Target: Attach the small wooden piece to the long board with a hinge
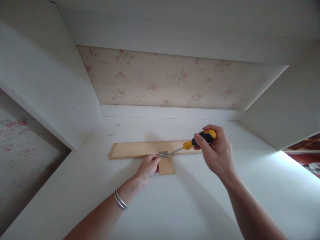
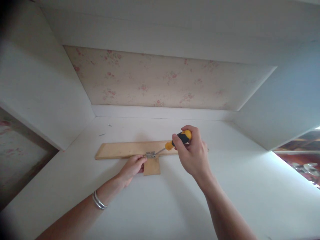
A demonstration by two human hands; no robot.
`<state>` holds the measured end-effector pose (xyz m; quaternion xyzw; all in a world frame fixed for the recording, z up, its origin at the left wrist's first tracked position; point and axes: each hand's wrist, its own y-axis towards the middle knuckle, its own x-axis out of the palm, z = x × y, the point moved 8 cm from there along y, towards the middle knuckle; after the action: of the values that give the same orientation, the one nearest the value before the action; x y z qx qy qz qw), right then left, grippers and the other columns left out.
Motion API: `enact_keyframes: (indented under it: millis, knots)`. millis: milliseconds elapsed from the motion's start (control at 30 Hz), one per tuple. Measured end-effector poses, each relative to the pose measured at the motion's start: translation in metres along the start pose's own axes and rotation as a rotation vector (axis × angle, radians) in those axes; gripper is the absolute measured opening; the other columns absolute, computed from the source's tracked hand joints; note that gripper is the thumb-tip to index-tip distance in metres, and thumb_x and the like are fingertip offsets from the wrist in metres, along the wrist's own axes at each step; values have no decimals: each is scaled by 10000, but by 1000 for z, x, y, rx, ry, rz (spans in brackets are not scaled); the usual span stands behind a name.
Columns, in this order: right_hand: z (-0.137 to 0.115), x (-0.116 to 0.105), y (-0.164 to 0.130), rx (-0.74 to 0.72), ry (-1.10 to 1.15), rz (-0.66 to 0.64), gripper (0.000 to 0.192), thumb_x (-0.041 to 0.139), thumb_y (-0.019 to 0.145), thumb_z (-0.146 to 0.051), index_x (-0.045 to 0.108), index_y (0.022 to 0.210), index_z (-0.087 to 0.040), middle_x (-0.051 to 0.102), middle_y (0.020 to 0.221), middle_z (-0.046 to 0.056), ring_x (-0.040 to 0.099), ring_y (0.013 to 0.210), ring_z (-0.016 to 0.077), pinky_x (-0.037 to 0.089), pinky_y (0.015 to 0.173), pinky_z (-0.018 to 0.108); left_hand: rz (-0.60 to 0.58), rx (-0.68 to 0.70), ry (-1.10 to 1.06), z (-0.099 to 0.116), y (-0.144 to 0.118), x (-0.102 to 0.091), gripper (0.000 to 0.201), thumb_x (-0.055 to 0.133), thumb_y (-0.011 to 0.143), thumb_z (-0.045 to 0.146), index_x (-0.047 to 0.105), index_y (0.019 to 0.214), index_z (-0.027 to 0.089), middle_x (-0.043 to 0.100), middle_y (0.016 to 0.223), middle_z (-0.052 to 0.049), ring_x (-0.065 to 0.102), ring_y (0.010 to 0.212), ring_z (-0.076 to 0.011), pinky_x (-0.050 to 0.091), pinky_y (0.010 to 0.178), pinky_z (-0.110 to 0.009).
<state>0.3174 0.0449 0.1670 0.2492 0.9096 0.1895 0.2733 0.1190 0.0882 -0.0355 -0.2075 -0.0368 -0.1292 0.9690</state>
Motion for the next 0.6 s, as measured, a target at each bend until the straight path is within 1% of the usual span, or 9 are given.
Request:
enact_keyframes:
  millis: [167,267,500,600]
  knots:
    - [-4,1,0,-10,-10,-4,403,617,762,-453,499,1069,-219,633,771,-3,648,557,165,523,547,286,31,49,52,2,1,-1,211,549,749,334,616,778,136,666,814,-67,620,788,-187,477,638,-264]
    - [-9,1,0,-21,-11,2,394,616,764,-456,500,1059,-223,635,771,-4,648,559,166,514,540,282,56,49,83,2,-1,-1,228,539,752,346,620,776,134,662,801,-67,614,757,-182,463,610,-256]
    - [-14,8,2,-28,-23,-41,388,614,766,-469,496,1046,-227,631,752,-7,633,549,150,489,518,255,47,66,59,3,-5,1,269,531,760,377,625,827,134,663,840,-79,617,795,-187,453,617,-244]
    - [-14,11,2,-36,-40,-56,385,607,773,-469,499,1050,-224,638,755,-5,617,531,135,486,527,252,61,83,99,4,-4,-1,292,522,763,404,622,804,132,651,799,-69,603,747,-173,420,571,-225]
